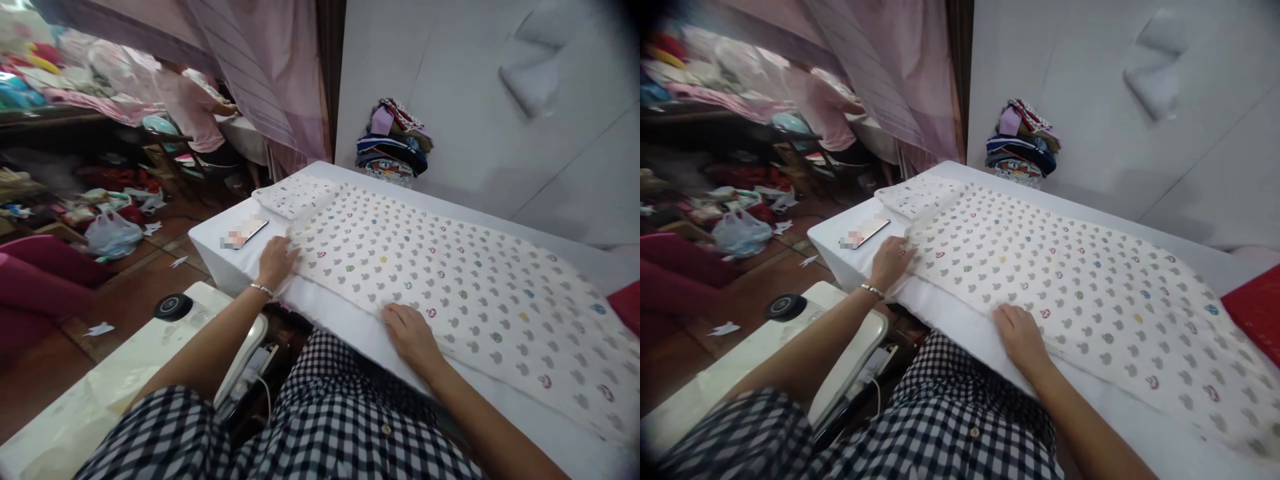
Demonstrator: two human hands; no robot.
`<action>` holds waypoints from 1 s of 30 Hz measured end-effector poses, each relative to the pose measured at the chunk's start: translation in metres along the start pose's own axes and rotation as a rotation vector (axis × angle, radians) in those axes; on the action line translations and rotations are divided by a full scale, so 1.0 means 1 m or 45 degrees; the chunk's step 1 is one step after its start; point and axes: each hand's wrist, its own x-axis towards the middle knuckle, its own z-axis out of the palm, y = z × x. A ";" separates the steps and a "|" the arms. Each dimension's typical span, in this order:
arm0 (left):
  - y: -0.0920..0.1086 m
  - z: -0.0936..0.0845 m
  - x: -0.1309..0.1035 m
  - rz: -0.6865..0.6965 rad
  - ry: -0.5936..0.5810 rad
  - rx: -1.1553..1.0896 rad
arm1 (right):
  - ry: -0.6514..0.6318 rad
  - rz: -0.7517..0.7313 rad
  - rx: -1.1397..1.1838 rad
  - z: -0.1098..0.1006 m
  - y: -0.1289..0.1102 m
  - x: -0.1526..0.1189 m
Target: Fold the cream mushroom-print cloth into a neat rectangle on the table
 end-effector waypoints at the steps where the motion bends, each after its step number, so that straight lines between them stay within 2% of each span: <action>1: 0.008 0.000 -0.010 0.190 -0.048 -0.038 | 0.012 -0.018 0.002 0.002 -0.001 0.004; 3: 0.022 0.002 -0.030 0.553 -0.189 -0.106 | 0.040 -0.056 0.002 0.005 -0.002 0.012; 5: 0.033 0.004 -0.044 0.819 -0.298 -0.127 | 0.054 -0.097 -0.003 0.007 -0.004 0.019; 8: 0.043 0.008 -0.051 0.990 -0.345 -0.106 | 0.048 -0.130 -0.033 0.007 -0.004 0.026; 12: 0.047 0.013 -0.048 1.011 -0.333 -0.102 | 0.031 -0.107 -0.083 0.006 -0.004 0.031; 18: 0.052 0.014 -0.050 1.033 -0.418 -0.113 | -0.027 -0.069 -0.066 0.007 -0.006 0.035; 23: 0.050 0.012 -0.052 1.057 -0.413 -0.156 | 0.054 -0.098 0.197 0.005 -0.013 0.037; 30: 0.054 0.013 -0.054 1.067 -0.355 -0.077 | 0.084 -0.003 0.457 0.004 -0.013 0.035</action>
